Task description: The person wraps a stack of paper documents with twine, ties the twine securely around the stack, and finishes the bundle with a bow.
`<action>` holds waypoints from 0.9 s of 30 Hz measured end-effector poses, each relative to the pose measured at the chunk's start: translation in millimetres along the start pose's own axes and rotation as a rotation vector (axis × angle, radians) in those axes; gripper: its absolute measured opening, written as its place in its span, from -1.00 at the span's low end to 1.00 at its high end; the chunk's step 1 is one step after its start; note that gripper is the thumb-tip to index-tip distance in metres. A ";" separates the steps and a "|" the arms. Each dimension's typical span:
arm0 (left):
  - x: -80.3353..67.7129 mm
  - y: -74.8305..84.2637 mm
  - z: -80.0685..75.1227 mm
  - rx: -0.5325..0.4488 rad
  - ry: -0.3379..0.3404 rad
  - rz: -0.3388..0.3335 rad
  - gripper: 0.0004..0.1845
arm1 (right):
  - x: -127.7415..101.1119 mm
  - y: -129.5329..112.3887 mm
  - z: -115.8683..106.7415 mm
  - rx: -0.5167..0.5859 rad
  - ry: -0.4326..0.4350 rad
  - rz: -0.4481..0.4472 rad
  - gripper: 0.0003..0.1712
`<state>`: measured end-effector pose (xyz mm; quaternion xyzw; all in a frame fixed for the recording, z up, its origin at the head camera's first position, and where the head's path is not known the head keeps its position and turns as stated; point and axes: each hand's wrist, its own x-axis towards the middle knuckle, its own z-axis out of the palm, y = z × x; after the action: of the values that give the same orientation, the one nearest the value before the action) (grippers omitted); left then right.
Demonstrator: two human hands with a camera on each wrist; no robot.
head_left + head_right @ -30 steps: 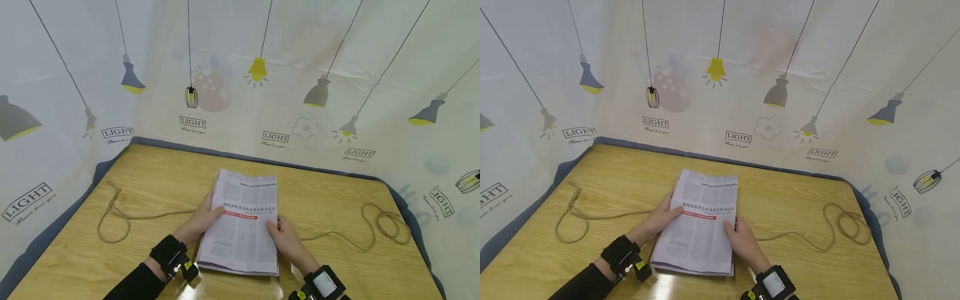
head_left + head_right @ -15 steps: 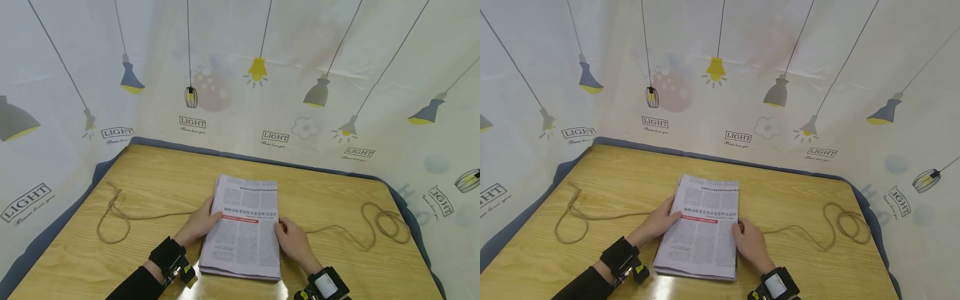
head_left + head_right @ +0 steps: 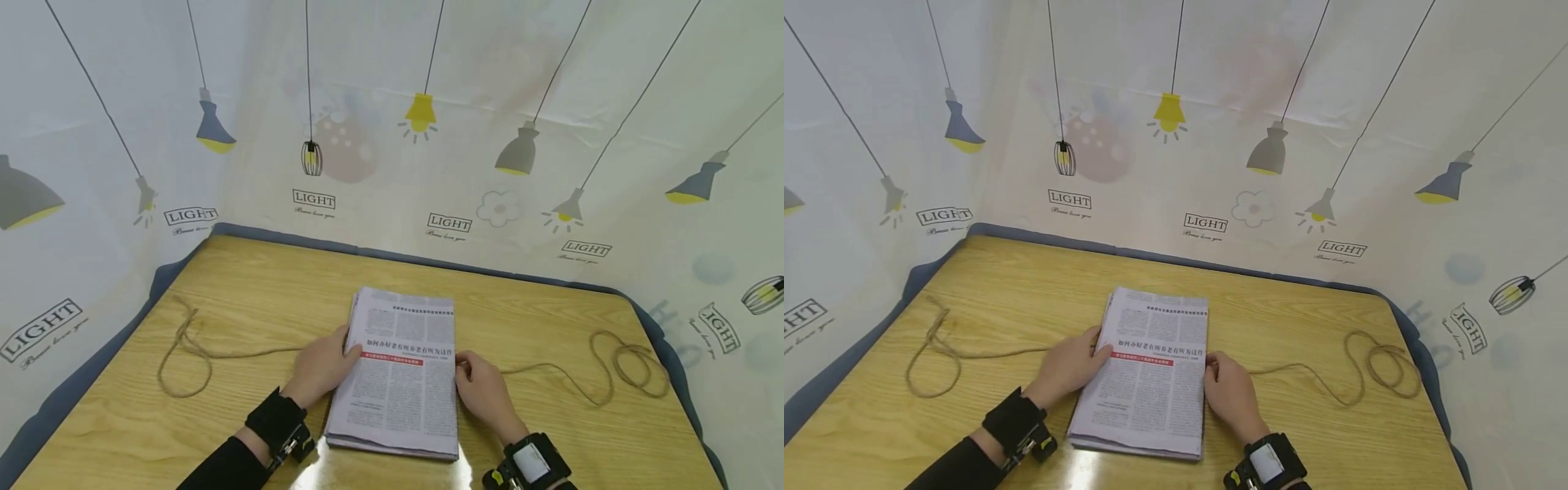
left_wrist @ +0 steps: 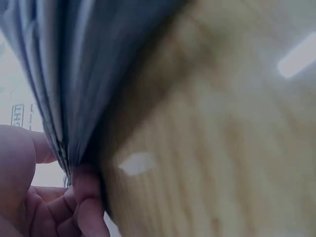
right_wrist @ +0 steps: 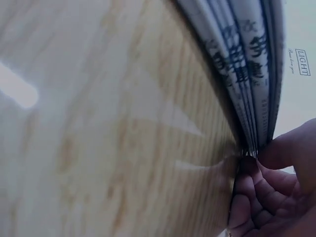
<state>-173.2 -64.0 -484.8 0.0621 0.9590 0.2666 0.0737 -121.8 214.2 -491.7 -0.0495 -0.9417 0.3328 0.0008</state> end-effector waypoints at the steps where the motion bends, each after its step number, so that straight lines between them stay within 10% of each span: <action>1: 0.0 -0.2 0.1 0.026 0.007 0.000 -0.42 | 0.7 -0.2 0.0 -0.011 -0.001 -0.004 -0.75; 19: -1.1 -8.6 2.3 0.101 0.061 0.077 -0.44 | 10.4 7.0 -1.4 -0.165 0.006 -0.041 -0.93; 27: -1.9 -34.9 -18.5 0.116 0.162 0.142 -0.79 | 5.9 7.6 -12.0 -0.105 0.019 -0.040 -0.89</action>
<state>-177.3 -103.3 -487.1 0.1123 0.9688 0.2192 -0.0268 -126.6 228.1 -487.3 -0.0335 -0.9586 0.2825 0.0138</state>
